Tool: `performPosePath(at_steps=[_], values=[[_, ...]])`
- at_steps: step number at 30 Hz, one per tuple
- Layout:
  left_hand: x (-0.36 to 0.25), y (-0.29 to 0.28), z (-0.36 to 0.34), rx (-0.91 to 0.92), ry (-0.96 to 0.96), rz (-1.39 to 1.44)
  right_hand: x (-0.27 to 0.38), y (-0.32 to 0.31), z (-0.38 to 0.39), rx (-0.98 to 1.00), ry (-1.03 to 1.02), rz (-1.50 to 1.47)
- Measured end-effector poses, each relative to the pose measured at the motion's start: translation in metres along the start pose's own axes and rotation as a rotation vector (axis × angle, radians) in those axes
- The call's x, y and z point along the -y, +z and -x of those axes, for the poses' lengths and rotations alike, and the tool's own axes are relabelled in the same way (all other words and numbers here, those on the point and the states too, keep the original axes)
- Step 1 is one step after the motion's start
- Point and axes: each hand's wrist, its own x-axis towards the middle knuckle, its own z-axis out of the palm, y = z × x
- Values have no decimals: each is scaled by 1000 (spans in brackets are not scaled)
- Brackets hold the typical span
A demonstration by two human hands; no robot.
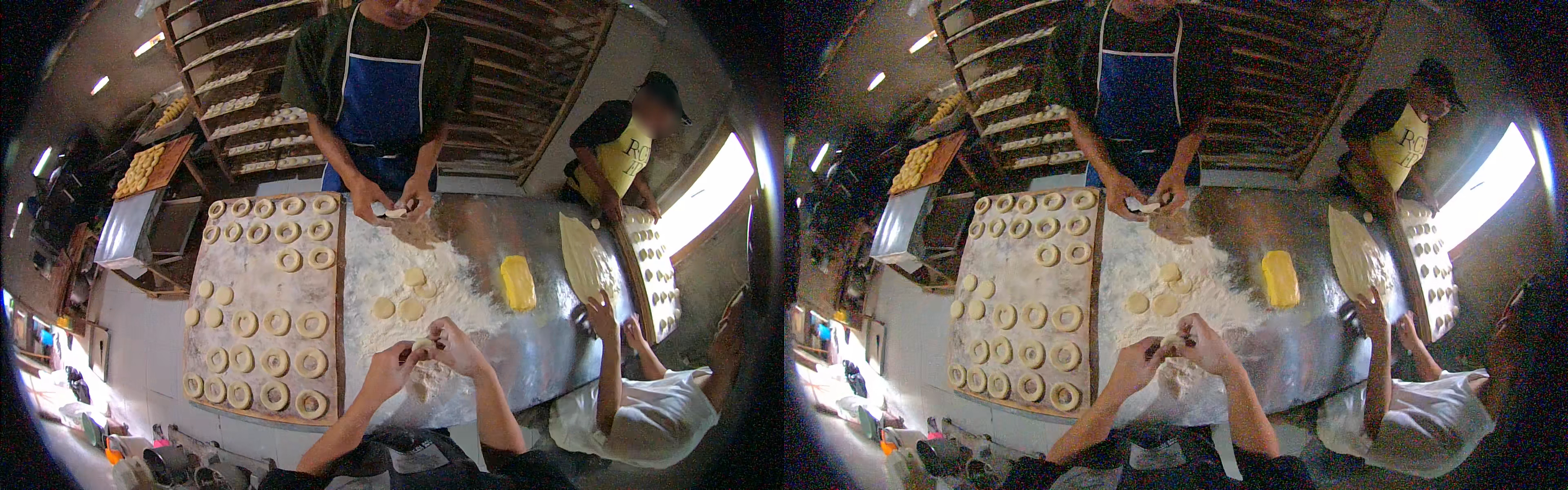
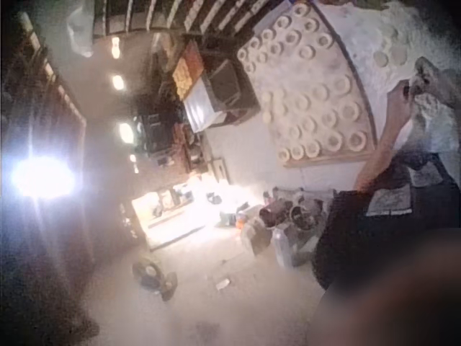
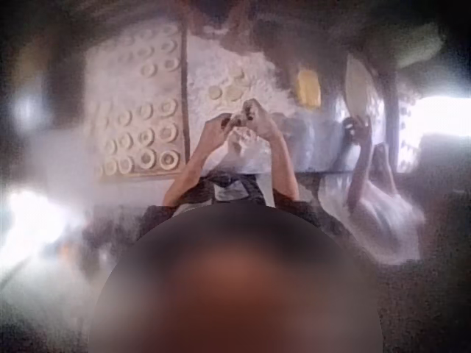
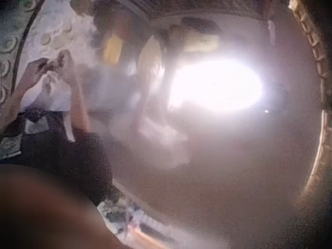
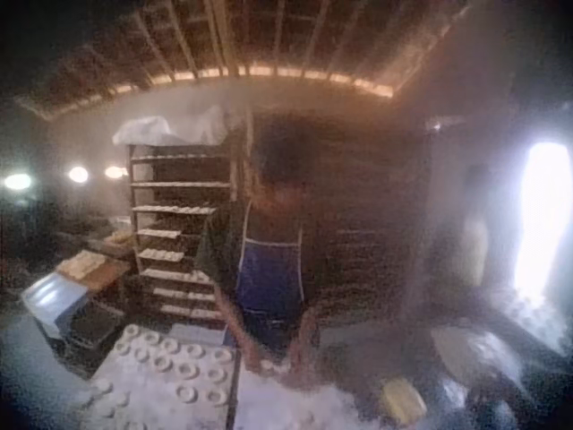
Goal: The person shapes small dough pieces into rings by hand and places them on a wooden board. Other workers are also shaping dough nearby in a bakery setting.
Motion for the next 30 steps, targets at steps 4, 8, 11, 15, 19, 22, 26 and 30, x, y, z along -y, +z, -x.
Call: performPosePath(at_steps=[4, 8, 11, 15, 19, 22, 26, 30], values=[[-22, -3, 9, -63, 40, 129, 14, 2, 11, -25, 24, -193], [-26, 3, 4, -153, 130, -19, 23, 25, -4, -289, -39, 244], [-22, 12, -2, -424, 293, -212, 23, 32, -11, -284, -271, 62], [-14, 12, 6, -601, 387, -114, 25, 25, -8, 361, -88, -895], [1, 8, 21, -211, 420, 1076, 41, 33, -7, 214, 172, -1164], [19, 0, 22, -425, 244, 931, 57, 69, -15, -87, -290, 270], [41, -31, 37, -667, 172, -186, 61, 124, -20, 203, -17, -1072], [56, -74, 59, -827, 131, -90, 54, 174, -56, 297, -427, -308]])
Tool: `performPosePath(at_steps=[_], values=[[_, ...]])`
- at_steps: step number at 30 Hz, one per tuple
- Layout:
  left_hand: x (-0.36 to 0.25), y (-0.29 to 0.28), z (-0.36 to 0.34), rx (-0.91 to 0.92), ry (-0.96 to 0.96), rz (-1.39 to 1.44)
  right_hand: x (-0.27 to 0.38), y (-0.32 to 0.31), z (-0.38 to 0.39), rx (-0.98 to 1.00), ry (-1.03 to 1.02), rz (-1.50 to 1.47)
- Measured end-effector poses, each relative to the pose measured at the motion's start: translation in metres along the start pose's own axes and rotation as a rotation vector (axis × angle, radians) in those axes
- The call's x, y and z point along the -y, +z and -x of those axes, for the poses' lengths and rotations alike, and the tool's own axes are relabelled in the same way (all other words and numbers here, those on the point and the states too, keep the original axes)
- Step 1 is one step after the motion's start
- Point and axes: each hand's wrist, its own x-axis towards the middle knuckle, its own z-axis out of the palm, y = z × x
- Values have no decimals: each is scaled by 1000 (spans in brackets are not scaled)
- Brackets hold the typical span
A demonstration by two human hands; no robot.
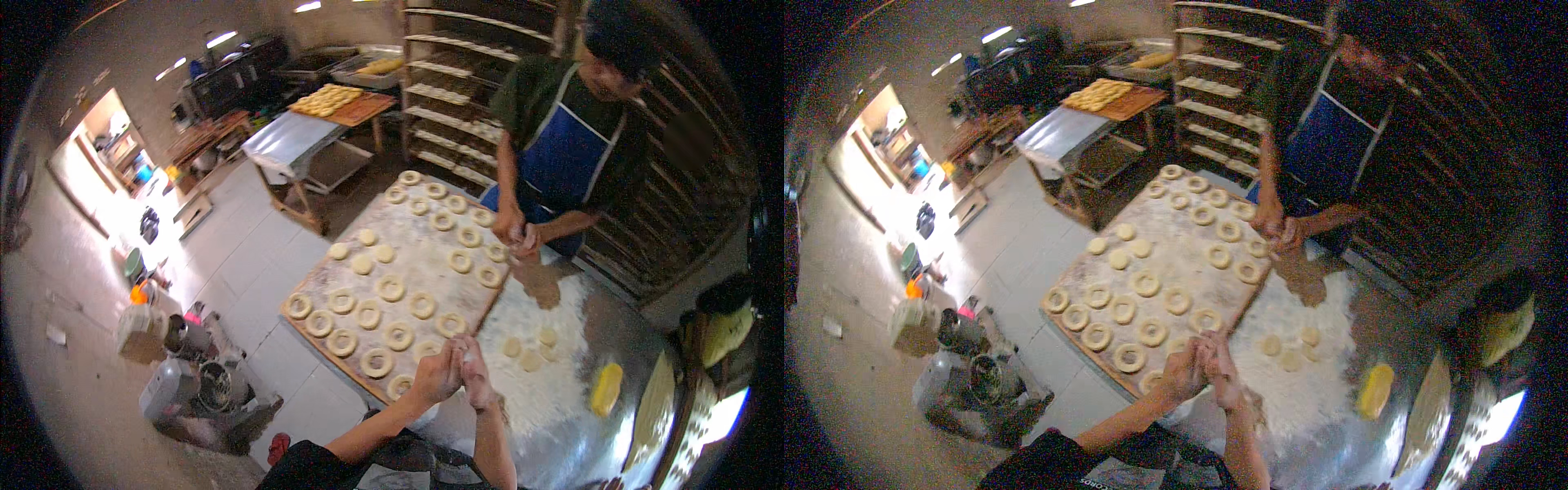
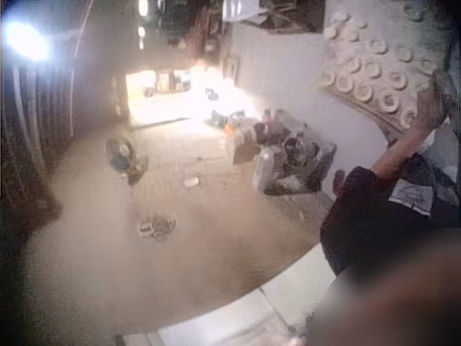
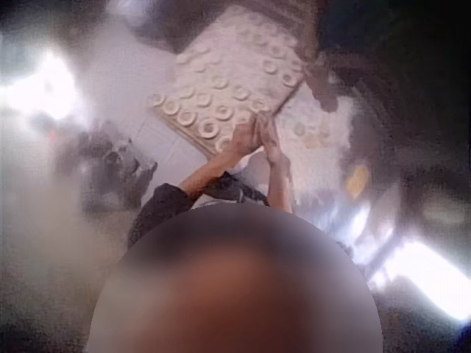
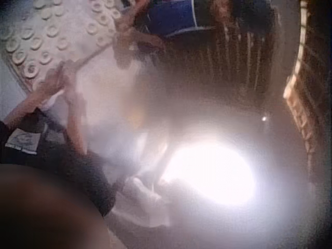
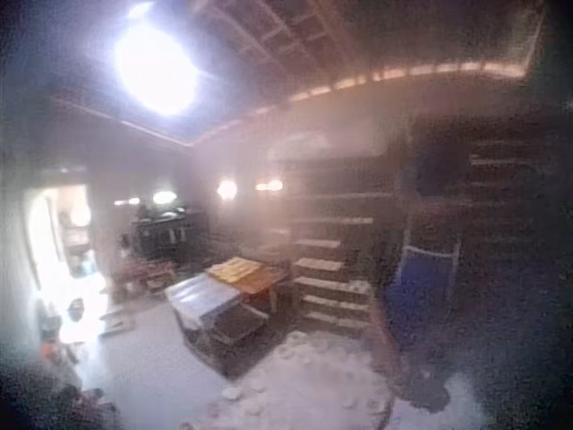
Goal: The person shapes small dough pieces into rings by hand and places them on a wooden board. Other workers are also shaping dough nearby in a bakery setting.
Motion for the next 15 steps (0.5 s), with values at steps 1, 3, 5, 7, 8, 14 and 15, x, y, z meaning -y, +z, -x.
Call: performPosePath(at_steps=[1, 3, 5, 7, 8, 14, 15], values=[[7, -15, -4, -18, -142, 88, -6, 10, -7, 14, 80, -95], [23, -41, -14, -13, -344, 203, -9, 32, -24, 17, -73, 86], [38, -63, -20, -49, -174, 152, -8, 67, -47, -2, 292, -103], [55, -87, -31, -93, -105, 47, 3, 89, -66, 184, 184, -152], [63, -99, -37, -101, -147, -33, 5, 105, -74, 162, 189, -199], [101, -177, -70, -193, -11, -140, -13, 195, -141, 161, -191, 101], [105, -187, -75, -169, -161, -13, -12, 201, -142, 163, 68, -375]])
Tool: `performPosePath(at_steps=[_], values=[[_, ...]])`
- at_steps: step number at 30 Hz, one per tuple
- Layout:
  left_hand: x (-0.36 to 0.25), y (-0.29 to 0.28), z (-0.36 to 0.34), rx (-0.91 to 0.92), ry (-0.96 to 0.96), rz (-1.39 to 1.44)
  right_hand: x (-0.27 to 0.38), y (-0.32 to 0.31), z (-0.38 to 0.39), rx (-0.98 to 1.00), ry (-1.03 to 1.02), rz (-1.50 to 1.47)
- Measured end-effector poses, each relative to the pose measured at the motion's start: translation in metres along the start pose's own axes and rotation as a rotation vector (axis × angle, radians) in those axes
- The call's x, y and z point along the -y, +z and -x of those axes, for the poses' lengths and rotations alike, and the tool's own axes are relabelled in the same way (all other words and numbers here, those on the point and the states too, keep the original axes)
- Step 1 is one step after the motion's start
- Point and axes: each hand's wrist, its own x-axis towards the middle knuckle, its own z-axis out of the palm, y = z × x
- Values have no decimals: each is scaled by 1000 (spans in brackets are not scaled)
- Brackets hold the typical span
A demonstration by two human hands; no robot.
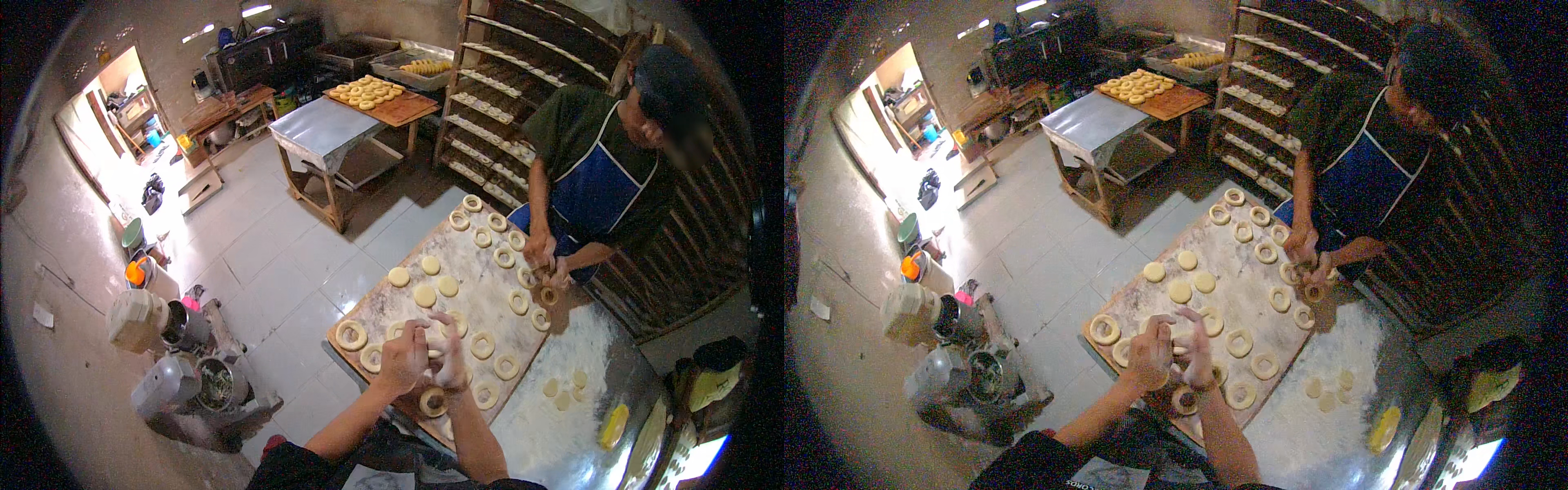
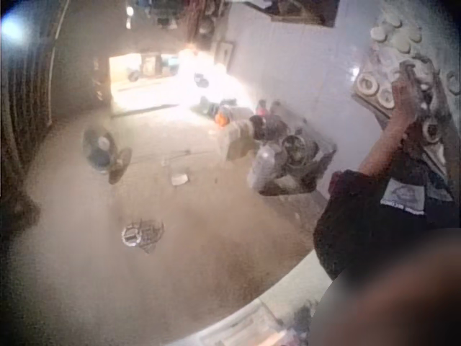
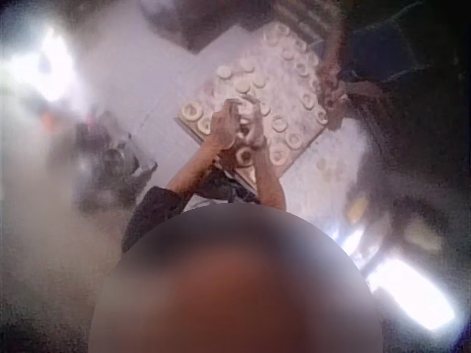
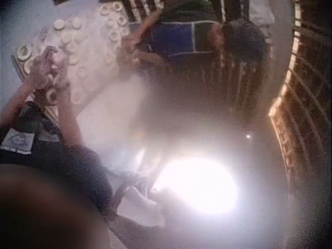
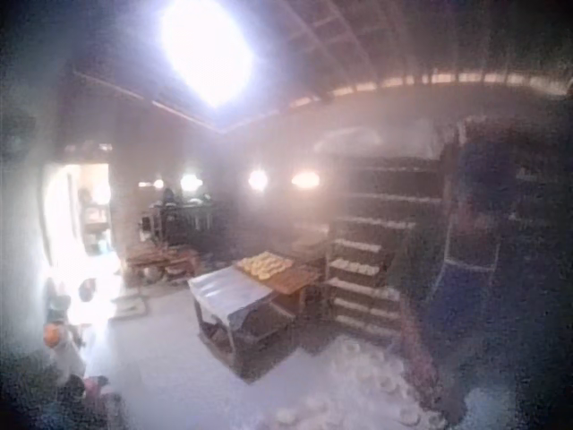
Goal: The person shapes small dough pieces into rings by hand and places them on a wooden board. Other workers are also shaping dough nearby in a bakery setting.
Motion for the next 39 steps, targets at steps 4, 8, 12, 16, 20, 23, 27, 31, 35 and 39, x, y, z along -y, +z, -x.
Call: performPosePath(at_steps=[4, 8, 12, 16, 20, 23, 27, 31, 35, 39], values=[[18, -28, -29, 69, 34, -105, -14, 33, -38, -72, -257, 562], [37, -43, -42, 98, -195, -14, -15, 39, -52, -74, 278, -158], [60, -43, -56, 41, -127, -121, -41, 43, -77, 87, 45, 498], [80, -40, -84, 20, -211, -110, -67, 51, -111, 23, 145, 560], [98, -59, -108, -11, -283, -717, -58, 52, -119, -171, 373, 1093], [106, -75, -101, 41, -278, -747, -46, 56, -116, -83, 349, 1380], [106, -77, -79, 317, -256, -722, -47, 72, -102, 82, 371, 1551], [106, -72, -77, 318, -258, -710, -48, 70, -91, -12, 221, 1590], [111, -63, -94, 234, -183, -762, -32, 28, -92, -165, 108, 1727], [124, -29, -130, 176, 0, -677, -33, -17, -99, -52, 217, 1748]])
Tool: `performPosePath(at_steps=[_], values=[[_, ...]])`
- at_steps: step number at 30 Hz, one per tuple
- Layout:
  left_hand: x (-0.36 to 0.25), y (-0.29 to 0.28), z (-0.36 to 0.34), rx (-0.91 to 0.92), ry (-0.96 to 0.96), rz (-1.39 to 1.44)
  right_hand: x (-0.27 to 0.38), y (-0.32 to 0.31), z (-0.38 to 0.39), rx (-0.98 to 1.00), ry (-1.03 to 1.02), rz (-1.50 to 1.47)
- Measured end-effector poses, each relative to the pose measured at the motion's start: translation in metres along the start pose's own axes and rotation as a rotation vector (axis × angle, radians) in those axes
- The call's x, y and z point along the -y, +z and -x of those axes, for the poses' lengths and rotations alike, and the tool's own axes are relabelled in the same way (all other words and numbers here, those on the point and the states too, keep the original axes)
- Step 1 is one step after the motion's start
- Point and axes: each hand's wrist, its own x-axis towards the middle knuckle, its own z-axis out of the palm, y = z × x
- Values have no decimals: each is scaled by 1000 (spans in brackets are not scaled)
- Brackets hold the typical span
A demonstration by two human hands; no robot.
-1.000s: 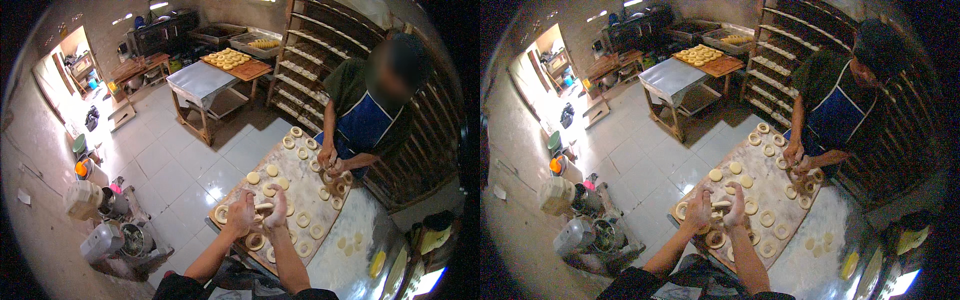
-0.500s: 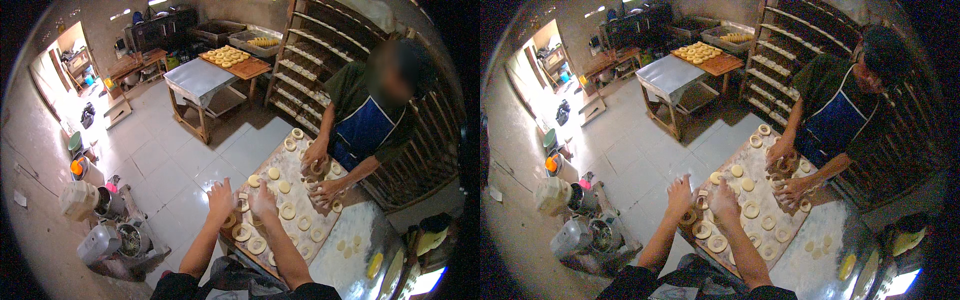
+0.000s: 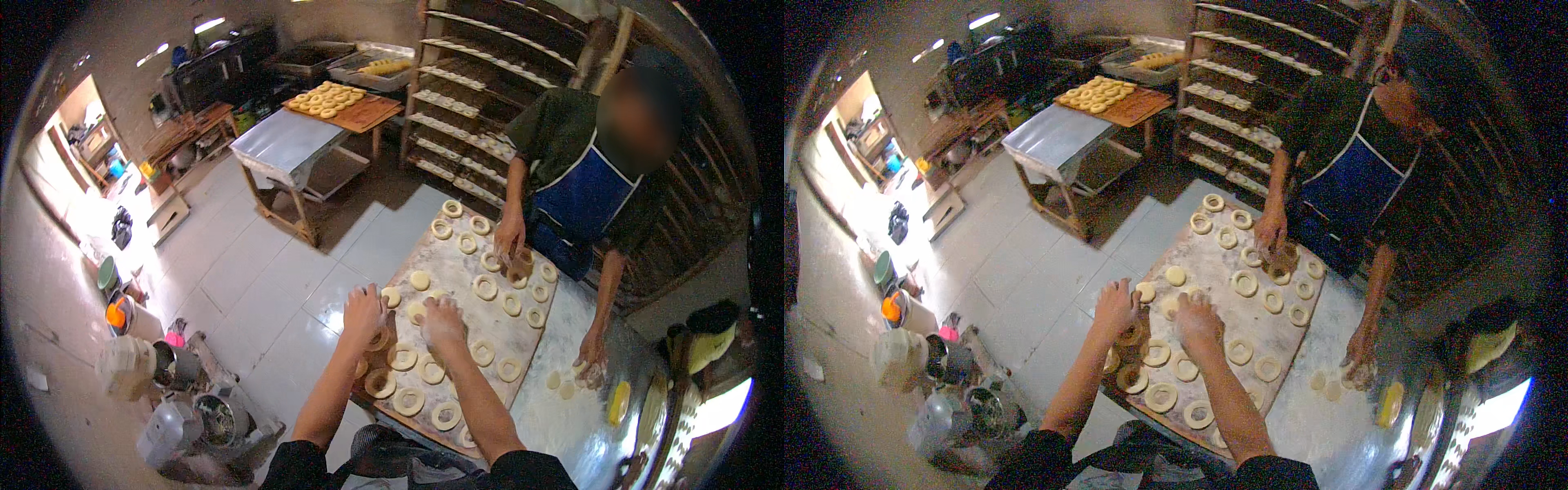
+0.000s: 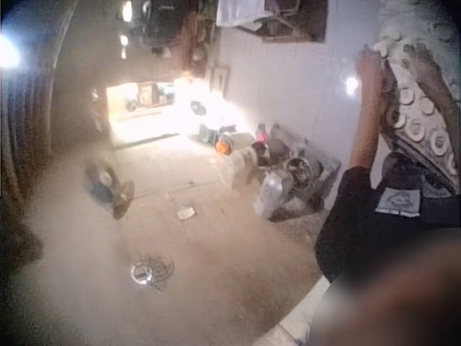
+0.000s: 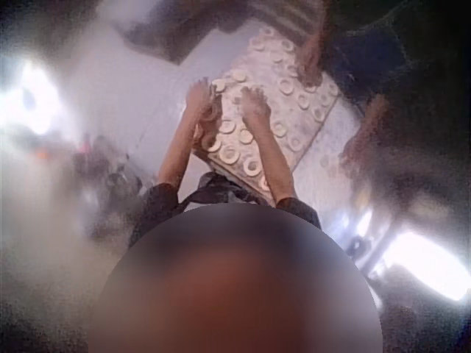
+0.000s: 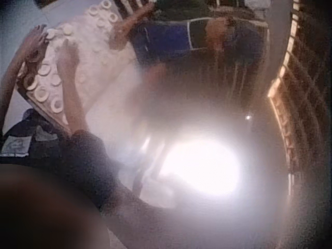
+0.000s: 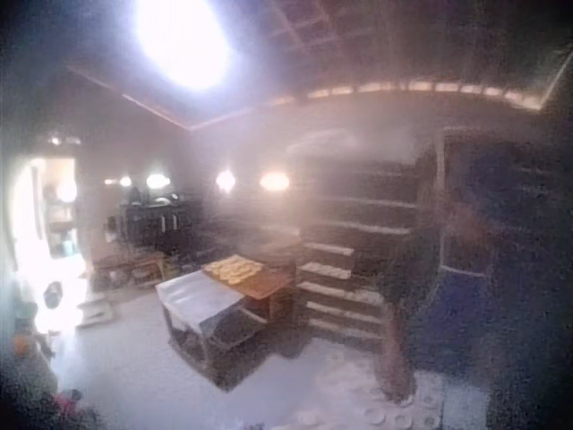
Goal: The person shapes small dough pieces into rings by hand and places them on a wooden board. Other workers are also shaping dough nearby in a bakery setting.
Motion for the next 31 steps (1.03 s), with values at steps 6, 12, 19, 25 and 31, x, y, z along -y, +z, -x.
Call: performPosePath(at_steps=[6, 12, 19, 25, 31], values=[[2, 52, -37, 43, 141, 212, -8, 25, -17, 79, -145, -795], [24, 68, -59, 29, 191, 547, -77, -10, 66, -220, 47, -1264], [-102, -1, -4, -52, 435, 245, -281, -47, 280, -212, 596, -628], [-300, 62, 118, 541, 479, 611, -356, -52, 379, -202, 771, -350], [-379, 164, 195, 567, 877, 14, -374, -51, 376, 86, 831, -333]])
